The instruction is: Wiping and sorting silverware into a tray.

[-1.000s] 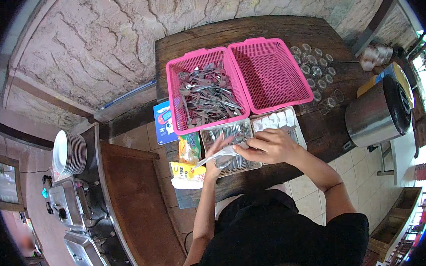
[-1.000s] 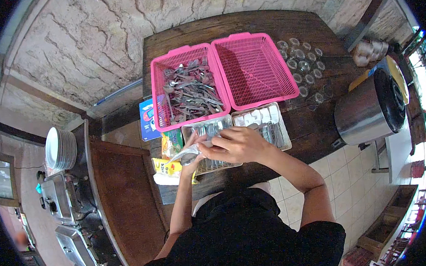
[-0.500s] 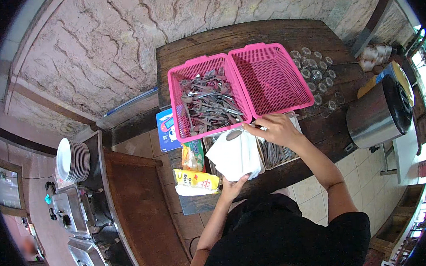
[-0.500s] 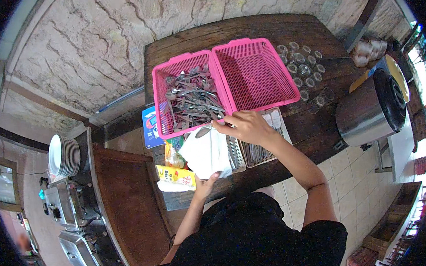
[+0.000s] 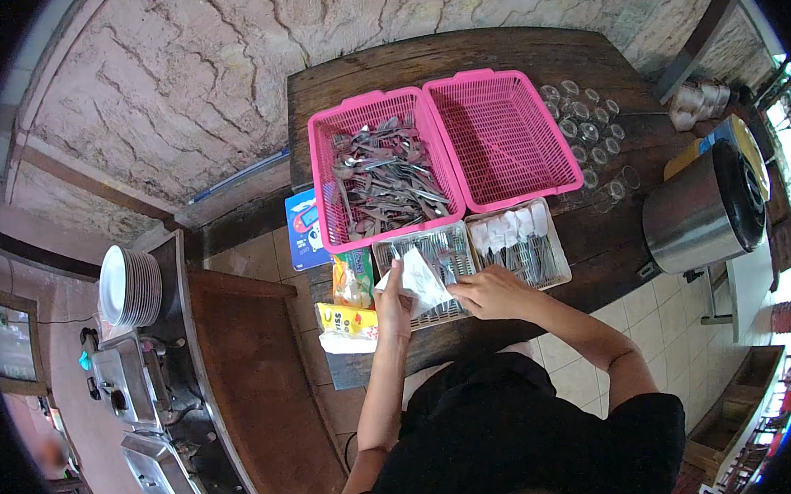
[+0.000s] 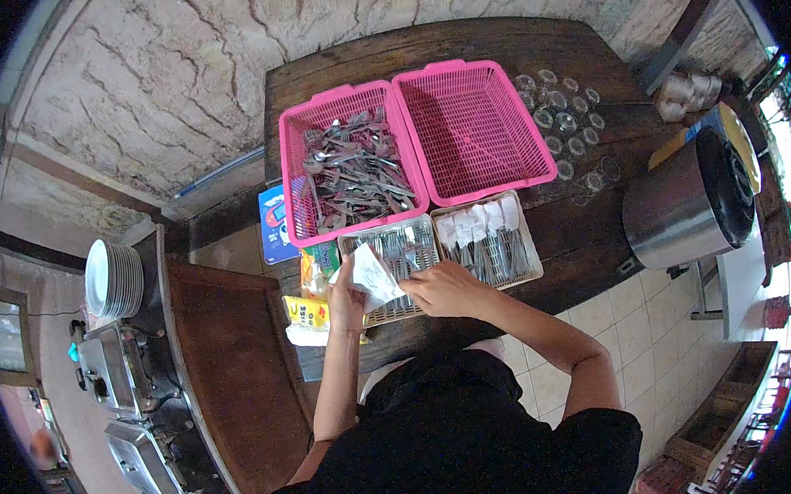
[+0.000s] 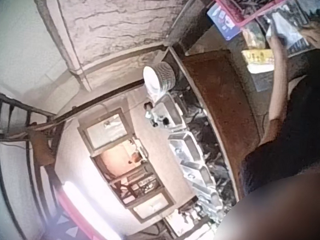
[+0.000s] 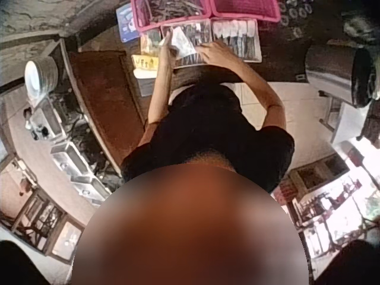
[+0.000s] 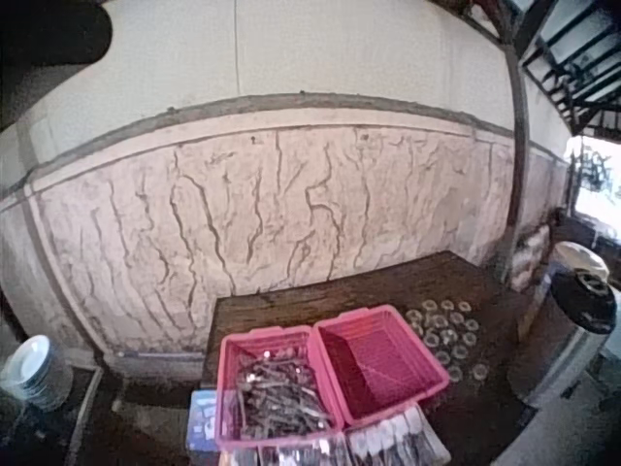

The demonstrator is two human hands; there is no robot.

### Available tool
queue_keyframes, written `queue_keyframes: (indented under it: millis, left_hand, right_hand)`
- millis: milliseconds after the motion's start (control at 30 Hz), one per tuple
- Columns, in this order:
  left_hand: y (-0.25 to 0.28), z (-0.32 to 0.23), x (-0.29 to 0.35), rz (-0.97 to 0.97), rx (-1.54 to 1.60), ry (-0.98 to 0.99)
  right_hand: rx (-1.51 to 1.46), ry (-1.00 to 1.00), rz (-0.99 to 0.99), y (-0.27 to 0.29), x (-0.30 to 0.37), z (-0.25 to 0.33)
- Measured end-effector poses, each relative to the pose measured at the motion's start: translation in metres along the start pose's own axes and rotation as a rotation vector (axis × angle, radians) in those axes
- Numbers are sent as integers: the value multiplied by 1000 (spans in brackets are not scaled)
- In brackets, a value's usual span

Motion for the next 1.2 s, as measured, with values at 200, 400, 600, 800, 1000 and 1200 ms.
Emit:
queue_keyframes:
  millis: [200,400,600,800,1000,1200]
  left_hand:
    - [0,-13,-8,220,-122,-136]
    - [58,-7,-19,80,-642,110]
    - [47,-19,-1,317,-433,-2]
    - [49,-43,1,430,-468,-291]
    - [43,-33,3,653,-456,-538]
    - [25,0,7,745,-960,-375]
  right_hand:
    - [-155,-93,-24,-5,8,-10]
    - [-347,-312,-29,1,10,-17]
    - [-563,-341,-7,-8,10,-20]
    - [-977,-506,249,-7,12,-21]
    - [-1245,-520,484,7,12,-15]
    - [-1338,-533,468,21,10,-20]
Point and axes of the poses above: each hand's wrist, its own x-axis away from the middle knuckle, its own y-axis out of the back of the hand, z = x × y, the point moved 3 cm from there along -x, towards the middle knuckle, and after that the axes turned 3 degrees about y, right-handed, at the moved point
